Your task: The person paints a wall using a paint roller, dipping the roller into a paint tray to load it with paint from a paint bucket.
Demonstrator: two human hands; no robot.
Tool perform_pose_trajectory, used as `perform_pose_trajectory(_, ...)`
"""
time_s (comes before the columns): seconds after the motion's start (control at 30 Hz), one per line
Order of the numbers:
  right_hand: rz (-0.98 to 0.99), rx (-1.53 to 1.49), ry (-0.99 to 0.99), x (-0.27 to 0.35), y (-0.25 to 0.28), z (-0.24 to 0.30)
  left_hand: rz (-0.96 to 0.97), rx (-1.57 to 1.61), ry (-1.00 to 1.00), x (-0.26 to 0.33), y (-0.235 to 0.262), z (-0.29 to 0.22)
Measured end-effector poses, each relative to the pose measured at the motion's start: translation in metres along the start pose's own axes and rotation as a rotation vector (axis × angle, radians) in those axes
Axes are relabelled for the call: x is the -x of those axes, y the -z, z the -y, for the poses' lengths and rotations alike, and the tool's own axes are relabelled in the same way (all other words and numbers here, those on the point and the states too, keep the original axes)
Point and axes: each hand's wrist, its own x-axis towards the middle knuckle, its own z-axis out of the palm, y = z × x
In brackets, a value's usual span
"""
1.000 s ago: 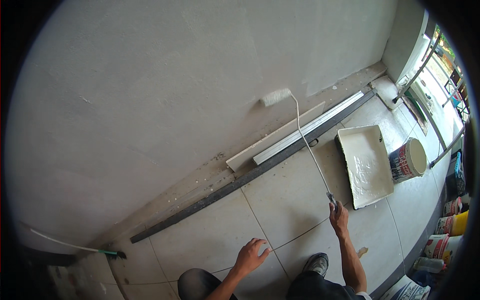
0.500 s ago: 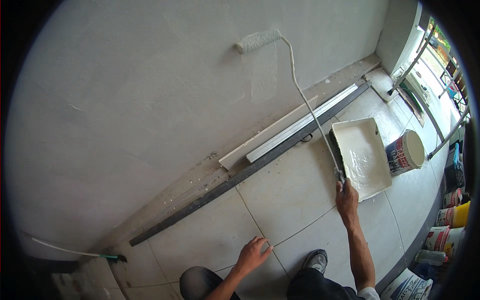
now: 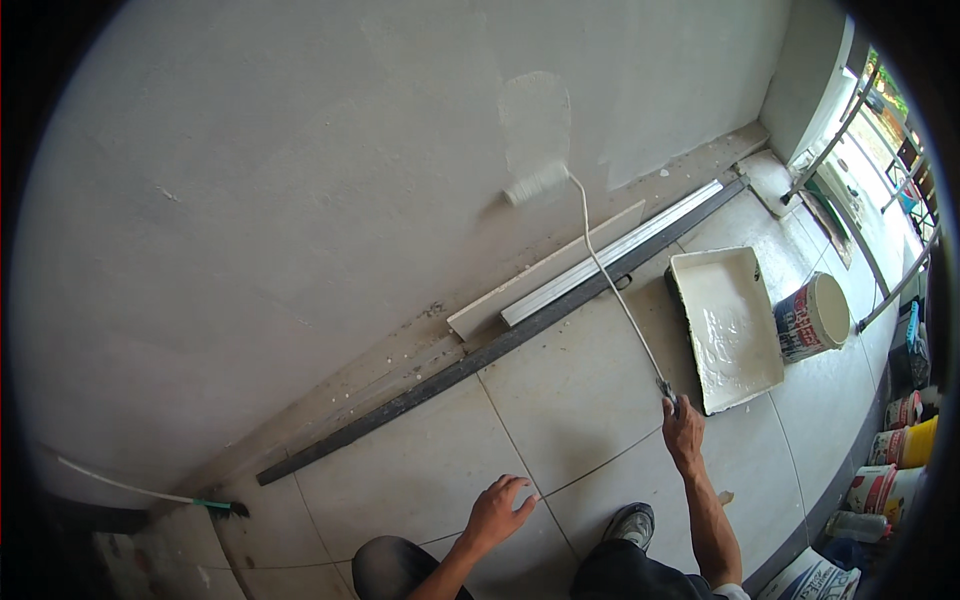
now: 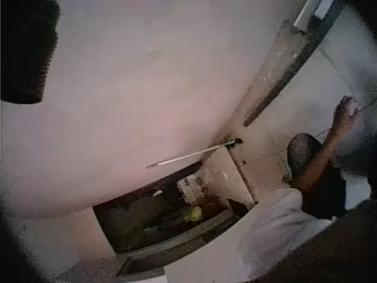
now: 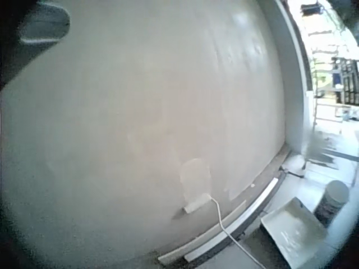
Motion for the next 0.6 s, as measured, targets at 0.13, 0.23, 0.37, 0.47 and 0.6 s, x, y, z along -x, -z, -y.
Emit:
perform_pose_trajectory(0.13, -0.059, -0.100, -0.017, -0.031, 0.032, 0.042, -0.003, 0.003, -0.041, -0.002, -0.005, 0.001)
perform_pose_trajectory(0.23, -0.062, -0.123, -0.018, -0.052, 0.063, 0.076, 0.045, -0.009, -0.005, -0.005, -0.007, -0.001)
perform_pose_trajectory(0.37, -0.076, -0.268, -0.025, -0.065, 0.083, 0.105, 0.035, 0.006, -0.026, -0.003, -0.009, -0.002)
perform_pose_trajectory(0.47, -0.055, -0.287, 0.001, -0.061, 0.064, 0.108, -0.003, -0.004, -0.045, -0.001, -0.005, -0.003)
perform_pose_trajectory(0.6, -0.024, -0.140, 0.018, -0.026, 0.016, 0.055, 0.024, 0.015, 0.009, -0.002, -0.004, -0.005)
